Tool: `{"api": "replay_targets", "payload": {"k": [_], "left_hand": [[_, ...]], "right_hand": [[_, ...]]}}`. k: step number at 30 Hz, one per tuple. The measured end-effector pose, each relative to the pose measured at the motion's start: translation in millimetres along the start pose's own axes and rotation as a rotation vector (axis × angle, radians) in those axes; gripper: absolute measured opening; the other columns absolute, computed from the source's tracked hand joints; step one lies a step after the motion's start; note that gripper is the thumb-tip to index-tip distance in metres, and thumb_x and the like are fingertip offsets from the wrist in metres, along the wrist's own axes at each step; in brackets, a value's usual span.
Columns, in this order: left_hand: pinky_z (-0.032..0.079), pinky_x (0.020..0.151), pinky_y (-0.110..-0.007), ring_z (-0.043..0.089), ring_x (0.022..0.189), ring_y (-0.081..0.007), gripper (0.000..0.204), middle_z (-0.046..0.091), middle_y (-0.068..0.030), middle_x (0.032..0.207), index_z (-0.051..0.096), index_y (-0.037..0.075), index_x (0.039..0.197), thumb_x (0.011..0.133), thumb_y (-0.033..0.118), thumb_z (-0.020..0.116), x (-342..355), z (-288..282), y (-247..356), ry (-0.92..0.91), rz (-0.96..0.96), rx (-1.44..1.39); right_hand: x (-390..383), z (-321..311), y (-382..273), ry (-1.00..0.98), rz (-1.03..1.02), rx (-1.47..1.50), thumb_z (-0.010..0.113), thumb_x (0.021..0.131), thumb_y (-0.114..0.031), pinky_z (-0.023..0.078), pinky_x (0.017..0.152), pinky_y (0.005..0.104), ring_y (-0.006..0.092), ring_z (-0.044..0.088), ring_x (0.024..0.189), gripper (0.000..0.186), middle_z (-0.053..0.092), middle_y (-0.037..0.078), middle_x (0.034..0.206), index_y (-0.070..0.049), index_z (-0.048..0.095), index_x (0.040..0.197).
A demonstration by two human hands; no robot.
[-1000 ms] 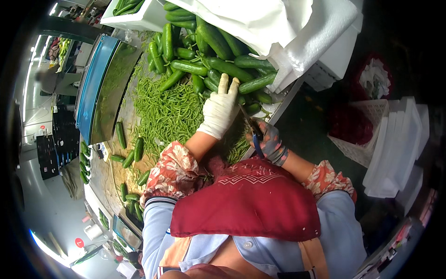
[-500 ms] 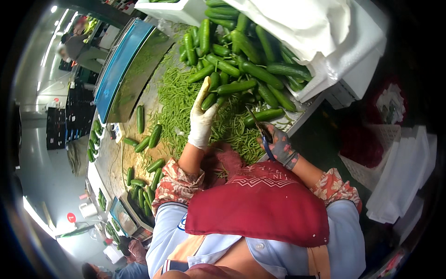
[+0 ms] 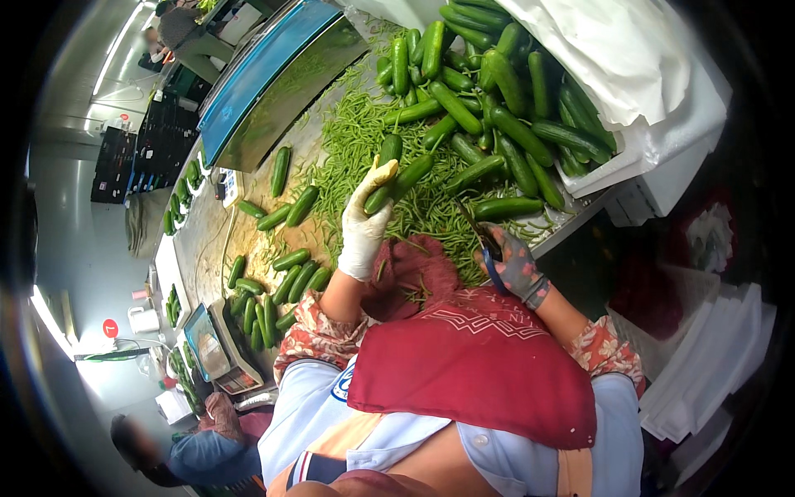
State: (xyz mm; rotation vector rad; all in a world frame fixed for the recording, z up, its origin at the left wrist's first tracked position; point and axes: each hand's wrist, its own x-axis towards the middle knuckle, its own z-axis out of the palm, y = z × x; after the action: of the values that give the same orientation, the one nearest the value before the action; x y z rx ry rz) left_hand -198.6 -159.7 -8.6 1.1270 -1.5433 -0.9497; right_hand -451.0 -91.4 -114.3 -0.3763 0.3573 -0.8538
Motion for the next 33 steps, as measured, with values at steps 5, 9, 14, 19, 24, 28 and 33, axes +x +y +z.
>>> {"api": "replay_targets", "payload": {"k": [5, 9, 14, 19, 24, 28, 33], "left_hand": [[0.027, 0.106, -0.034, 0.037, 0.128, -0.0262, 0.047, 0.056, -0.0096, 0.122, 0.056, 0.004, 0.114, 0.071, -0.015, 0.049, -8.0, -0.6, 5.7, 0.020, 0.046, -0.023], [0.027, 0.106, -0.034, 0.040, 0.126, -0.0249, 0.044, 0.056, -0.0100, 0.121, 0.055, 0.003, 0.114, 0.073, -0.013, 0.050, -14.1, 0.1, 7.8, 0.066, -0.122, -0.255], [0.048, 0.068, -0.022, 0.051, 0.109, -0.0155, 0.045, 0.045, -0.0088, 0.132, 0.050, 0.005, 0.121, 0.078, -0.007, 0.053, -22.2, -7.3, 14.0, 0.130, -0.310, -0.557], [0.043, 0.091, -0.029, 0.046, 0.117, -0.0192, 0.048, 0.045, -0.0099, 0.132, 0.047, 0.002, 0.124, 0.078, -0.003, 0.059, -29.9, -19.8, 8.4, 0.078, -0.384, -0.573], [0.037, 0.099, -0.031, 0.046, 0.118, -0.0202, 0.051, 0.048, -0.0116, 0.129, 0.044, 0.001, 0.127, 0.080, 0.008, 0.064, -32.4, -26.6, 2.4, 0.005, -0.361, -0.452], [0.040, 0.094, -0.030, 0.051, 0.112, -0.0202, 0.056, 0.052, -0.0121, 0.124, 0.043, 0.001, 0.128, 0.080, 0.018, 0.067, -27.1, -30.9, 10.9, 0.003, -0.381, -0.599], [0.041, 0.093, -0.032, 0.055, 0.104, -0.0204, 0.046, 0.056, -0.0137, 0.117, 0.048, 0.000, 0.119, 0.081, 0.018, 0.066, -15.8, -28.9, 15.0, 0.039, -0.191, -0.352]], "right_hand": [[-0.2, 9.6, -2.3, 0.019, 0.082, 0.108, 0.045, 0.094, -0.031, 0.035, 0.046, 0.0209, 0.0109, 0.043, 0.050, 0.017, 0.042, 0.006, 0.067, -0.015, 0.049, 0.100], [-1.5, 5.7, 0.1, 0.035, 0.097, 0.211, 0.045, 0.094, -0.028, 0.036, 0.042, 0.0226, 0.0119, 0.044, 0.050, 0.016, 0.041, 0.008, 0.069, -0.013, 0.048, 0.097], [4.7, -5.7, 3.4, -0.244, 0.196, 0.661, 0.044, 0.093, -0.022, 0.043, 0.040, 0.0280, 0.0162, 0.046, 0.056, 0.012, 0.040, 0.010, 0.073, -0.010, 0.047, 0.093], [1.9, -1.3, 5.8, -0.239, 0.259, 0.851, 0.042, 0.093, -0.023, 0.047, 0.041, 0.0328, 0.0201, 0.047, 0.062, 0.016, 0.039, 0.013, 0.078, -0.008, 0.048, 0.097], [-1.3, -7.8, 9.2, -0.044, 0.255, 0.794, 0.040, 0.095, -0.027, 0.041, 0.043, 0.0257, 0.0152, 0.044, 0.056, 0.020, 0.042, 0.012, 0.076, -0.012, 0.050, 0.103], [-1.8, -9.5, 8.0, -0.004, 0.079, 0.085, 0.039, 0.096, -0.031, 0.038, 0.046, 0.0209, 0.0109, 0.041, 0.049, 0.021, 0.040, 0.006, 0.064, -0.013, 0.049, 0.098], [-1.7, 12.2, 0.6, 0.079, 0.025, -0.040, 0.036, 0.097, -0.032, 0.032, 0.043, 0.0177, 0.0067, 0.038, 0.045, 0.023, 0.037, -0.002, 0.056, -0.012, 0.048, 0.097]]}}
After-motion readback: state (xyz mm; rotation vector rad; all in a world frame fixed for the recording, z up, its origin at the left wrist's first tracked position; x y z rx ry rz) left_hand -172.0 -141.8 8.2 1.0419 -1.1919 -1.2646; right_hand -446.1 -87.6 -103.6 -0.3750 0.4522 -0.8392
